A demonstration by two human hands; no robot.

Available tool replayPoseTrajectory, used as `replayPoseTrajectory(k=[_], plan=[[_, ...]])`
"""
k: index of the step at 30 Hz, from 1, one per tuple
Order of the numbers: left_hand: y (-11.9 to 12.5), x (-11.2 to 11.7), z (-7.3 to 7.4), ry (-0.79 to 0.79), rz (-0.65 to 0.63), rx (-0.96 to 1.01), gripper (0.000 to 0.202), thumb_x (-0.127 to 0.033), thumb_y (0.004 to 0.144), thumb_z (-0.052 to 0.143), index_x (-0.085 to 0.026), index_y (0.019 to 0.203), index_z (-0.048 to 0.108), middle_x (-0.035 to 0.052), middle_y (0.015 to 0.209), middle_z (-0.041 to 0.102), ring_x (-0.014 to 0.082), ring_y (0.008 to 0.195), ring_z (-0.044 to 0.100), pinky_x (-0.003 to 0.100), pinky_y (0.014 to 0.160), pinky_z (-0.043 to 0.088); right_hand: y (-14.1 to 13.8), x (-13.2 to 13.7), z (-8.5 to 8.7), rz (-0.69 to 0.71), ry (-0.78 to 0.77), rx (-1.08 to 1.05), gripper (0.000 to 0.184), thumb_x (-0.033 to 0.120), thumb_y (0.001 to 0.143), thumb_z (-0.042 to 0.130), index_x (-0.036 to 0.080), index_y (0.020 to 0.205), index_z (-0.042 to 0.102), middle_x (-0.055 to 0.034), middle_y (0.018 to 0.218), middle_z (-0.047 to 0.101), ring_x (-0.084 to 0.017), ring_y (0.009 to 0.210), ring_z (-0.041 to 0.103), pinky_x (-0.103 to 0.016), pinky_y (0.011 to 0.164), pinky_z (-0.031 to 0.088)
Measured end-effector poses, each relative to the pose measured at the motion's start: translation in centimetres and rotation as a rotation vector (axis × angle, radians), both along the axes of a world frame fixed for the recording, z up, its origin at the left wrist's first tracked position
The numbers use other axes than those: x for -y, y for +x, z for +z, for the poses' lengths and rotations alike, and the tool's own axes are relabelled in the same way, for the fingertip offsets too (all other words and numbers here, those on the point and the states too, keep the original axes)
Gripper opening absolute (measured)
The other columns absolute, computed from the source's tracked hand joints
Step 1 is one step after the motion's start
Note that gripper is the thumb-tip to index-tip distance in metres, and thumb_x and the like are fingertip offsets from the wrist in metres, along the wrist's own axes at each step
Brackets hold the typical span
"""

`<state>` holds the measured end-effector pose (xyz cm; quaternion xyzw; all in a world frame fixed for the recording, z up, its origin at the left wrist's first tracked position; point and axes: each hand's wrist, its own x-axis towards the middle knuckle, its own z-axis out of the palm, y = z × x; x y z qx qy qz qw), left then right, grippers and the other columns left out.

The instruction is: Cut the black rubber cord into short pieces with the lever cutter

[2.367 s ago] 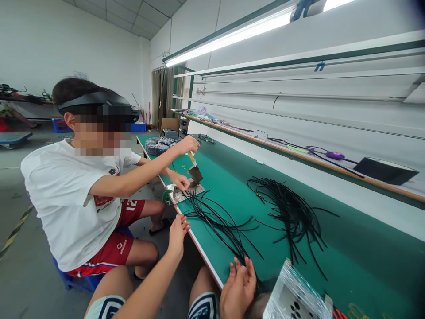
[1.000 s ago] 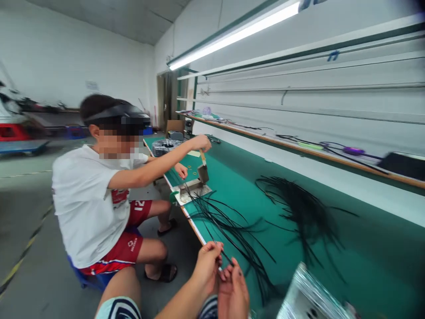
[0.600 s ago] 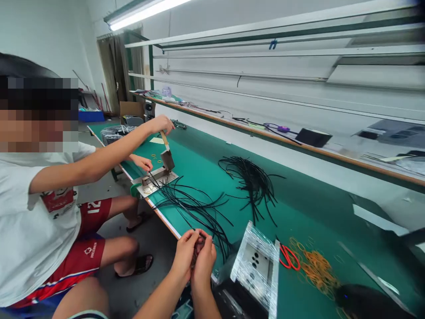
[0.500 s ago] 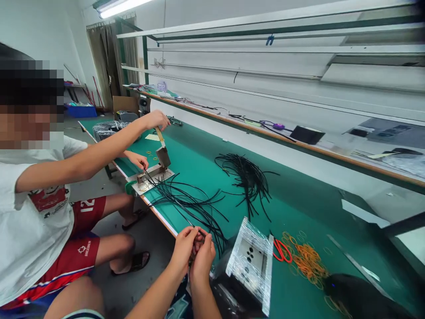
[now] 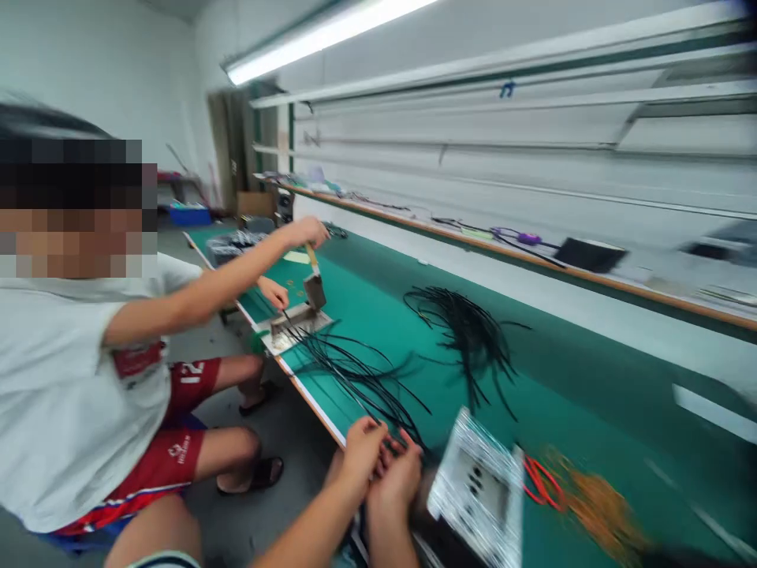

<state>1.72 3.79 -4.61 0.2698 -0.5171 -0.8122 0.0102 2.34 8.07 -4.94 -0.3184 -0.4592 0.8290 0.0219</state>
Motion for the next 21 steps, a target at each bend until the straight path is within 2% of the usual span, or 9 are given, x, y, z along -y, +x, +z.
replayPoseTrajectory(k=[3,9,15,21], plan=[[0.3,0.3,-0.1,0.013,-0.014,-0.039,0.028,-0.038,0.067,0.071,-0.018,0.062,0.052,-0.0040,0.050,0.055,0.0067,0.037,0.045,0.017,0.039,0.032,0.0,0.4,0.3,-0.025,-0.019,-0.024,0.043,0.050,0.081,0.041,0.023,0.112,0.055,0.0026,0.076,0.052,-0.012,0.062,0.058,-0.027,0.057,0.047],[-0.4,0.8,-1.3,0.069,-0.078,-0.018,0.011,-0.023,0.069,0.067,-0.016,0.065,0.060,-0.0021,0.056,0.059,0.0069,0.043,0.050,0.016,0.041,0.037,-0.9,0.3,-1.0,-0.078,-0.019,-0.016,0.045,0.048,0.086,0.039,0.027,0.125,0.047,0.0072,0.069,0.042,-0.007,0.051,0.047,-0.022,0.049,0.039],[-0.6,1.1,-1.5,0.087,-0.082,0.004,0.009,-0.017,0.070,0.064,-0.015,0.062,0.061,-0.0005,0.055,0.059,0.0091,0.045,0.053,0.018,0.043,0.041,-1.1,-0.1,-0.6,-0.044,-0.048,-0.040,0.047,0.051,0.083,0.041,0.027,0.123,0.046,0.0093,0.063,0.036,-0.005,0.041,0.032,-0.020,0.040,0.023],[-0.8,1.3,-1.1,0.083,-0.082,0.050,0.015,-0.012,0.074,0.057,-0.015,0.060,0.059,0.0006,0.052,0.059,0.0091,0.043,0.053,0.019,0.045,0.040,-1.1,-0.3,-0.5,-0.034,-0.067,-0.058,0.048,0.051,0.079,0.047,0.026,0.119,0.047,0.0107,0.060,0.034,-0.005,0.038,0.027,-0.020,0.038,0.020]])
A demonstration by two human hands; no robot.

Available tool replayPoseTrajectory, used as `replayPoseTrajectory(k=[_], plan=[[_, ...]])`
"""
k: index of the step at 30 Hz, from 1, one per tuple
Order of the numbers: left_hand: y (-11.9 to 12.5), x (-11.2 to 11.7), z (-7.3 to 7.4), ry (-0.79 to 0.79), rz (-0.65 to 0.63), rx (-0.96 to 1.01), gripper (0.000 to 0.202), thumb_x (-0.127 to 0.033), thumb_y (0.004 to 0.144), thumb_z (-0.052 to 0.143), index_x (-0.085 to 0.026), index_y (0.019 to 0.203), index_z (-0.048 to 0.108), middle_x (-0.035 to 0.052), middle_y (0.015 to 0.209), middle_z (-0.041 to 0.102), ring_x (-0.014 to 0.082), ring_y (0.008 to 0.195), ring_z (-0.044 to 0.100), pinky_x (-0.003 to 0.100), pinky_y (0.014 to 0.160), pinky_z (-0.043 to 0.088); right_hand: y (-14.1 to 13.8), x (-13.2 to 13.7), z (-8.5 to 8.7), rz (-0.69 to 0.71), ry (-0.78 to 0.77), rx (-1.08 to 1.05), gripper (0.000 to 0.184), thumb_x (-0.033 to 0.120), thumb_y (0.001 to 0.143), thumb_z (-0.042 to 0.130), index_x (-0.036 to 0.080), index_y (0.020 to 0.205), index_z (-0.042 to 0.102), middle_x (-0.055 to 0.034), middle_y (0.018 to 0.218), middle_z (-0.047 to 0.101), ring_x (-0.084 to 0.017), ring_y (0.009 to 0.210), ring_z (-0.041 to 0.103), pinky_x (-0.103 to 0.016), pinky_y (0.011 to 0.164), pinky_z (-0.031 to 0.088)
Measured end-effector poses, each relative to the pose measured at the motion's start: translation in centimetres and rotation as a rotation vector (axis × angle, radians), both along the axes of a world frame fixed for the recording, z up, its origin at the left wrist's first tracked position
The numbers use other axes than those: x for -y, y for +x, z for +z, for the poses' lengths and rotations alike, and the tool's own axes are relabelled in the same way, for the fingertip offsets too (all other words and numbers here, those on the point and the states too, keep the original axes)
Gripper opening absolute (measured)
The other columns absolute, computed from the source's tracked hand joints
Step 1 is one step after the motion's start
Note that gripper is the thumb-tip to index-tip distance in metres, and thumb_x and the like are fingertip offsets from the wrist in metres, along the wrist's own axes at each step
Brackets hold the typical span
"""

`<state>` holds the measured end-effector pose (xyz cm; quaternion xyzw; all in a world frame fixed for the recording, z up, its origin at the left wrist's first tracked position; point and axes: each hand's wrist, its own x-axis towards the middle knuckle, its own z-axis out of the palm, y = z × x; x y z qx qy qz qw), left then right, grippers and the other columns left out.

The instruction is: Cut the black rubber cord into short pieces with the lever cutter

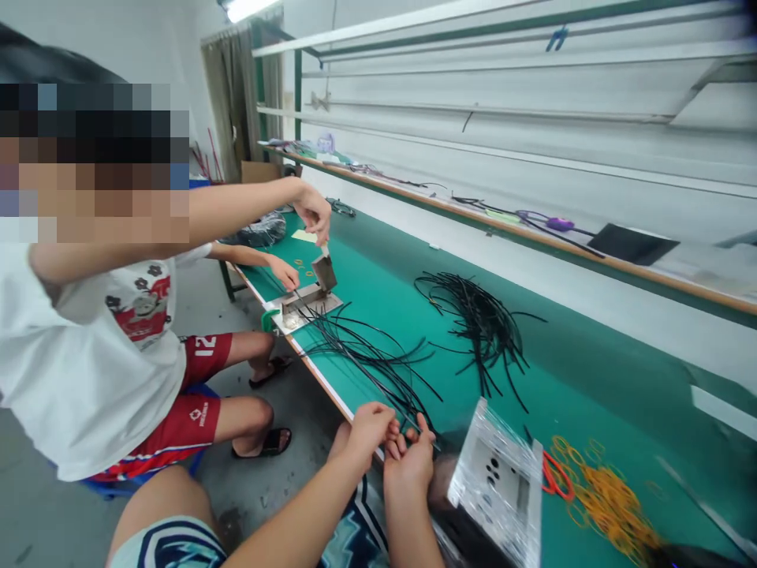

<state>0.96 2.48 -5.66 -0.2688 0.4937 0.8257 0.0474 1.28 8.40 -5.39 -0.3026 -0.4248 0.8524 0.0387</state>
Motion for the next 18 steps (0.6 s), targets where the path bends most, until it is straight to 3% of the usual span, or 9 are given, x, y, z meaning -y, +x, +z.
replayPoseTrajectory(k=[4,8,13,18], plan=[[-0.2,0.1,0.4,0.016,0.009,0.032,0.015,-0.012,0.073,0.058,-0.016,0.058,0.058,0.0008,0.051,0.060,0.0098,0.042,0.052,0.021,0.047,0.041,-0.1,-0.2,-0.3,-0.001,-0.014,0.001,0.047,0.048,0.072,0.055,0.026,0.113,0.052,0.0095,0.060,0.037,-0.007,0.040,0.033,-0.021,0.038,0.021],[-0.1,0.1,1.0,0.017,0.019,0.055,0.017,-0.012,0.072,0.060,-0.016,0.055,0.056,0.0007,0.048,0.058,0.0098,0.042,0.051,0.021,0.049,0.040,-0.1,-0.9,-1.1,0.035,0.013,0.034,0.047,0.046,0.067,0.056,0.029,0.111,0.052,0.0070,0.064,0.041,-0.012,0.050,0.049,-0.025,0.045,0.037],[-0.3,0.0,1.3,-0.011,0.041,0.113,0.017,-0.012,0.068,0.061,-0.017,0.053,0.055,0.0006,0.048,0.058,0.0108,0.043,0.052,0.022,0.048,0.038,-1.1,-2.0,-3.0,0.160,0.183,-0.010,0.056,0.052,0.062,0.056,0.033,0.115,0.050,0.0066,0.062,0.038,-0.012,0.041,0.040,-0.031,0.040,0.037],[-1.1,-0.2,1.0,-0.030,0.048,0.160,0.019,-0.010,0.065,0.058,-0.019,0.049,0.052,0.0015,0.046,0.056,0.0112,0.040,0.050,0.025,0.049,0.039,-2.9,-2.5,-4.3,0.134,0.189,0.092,0.057,0.061,0.058,0.057,0.042,0.112,0.054,0.0033,0.060,0.037,-0.017,0.038,0.038,-0.036,0.033,0.033]])
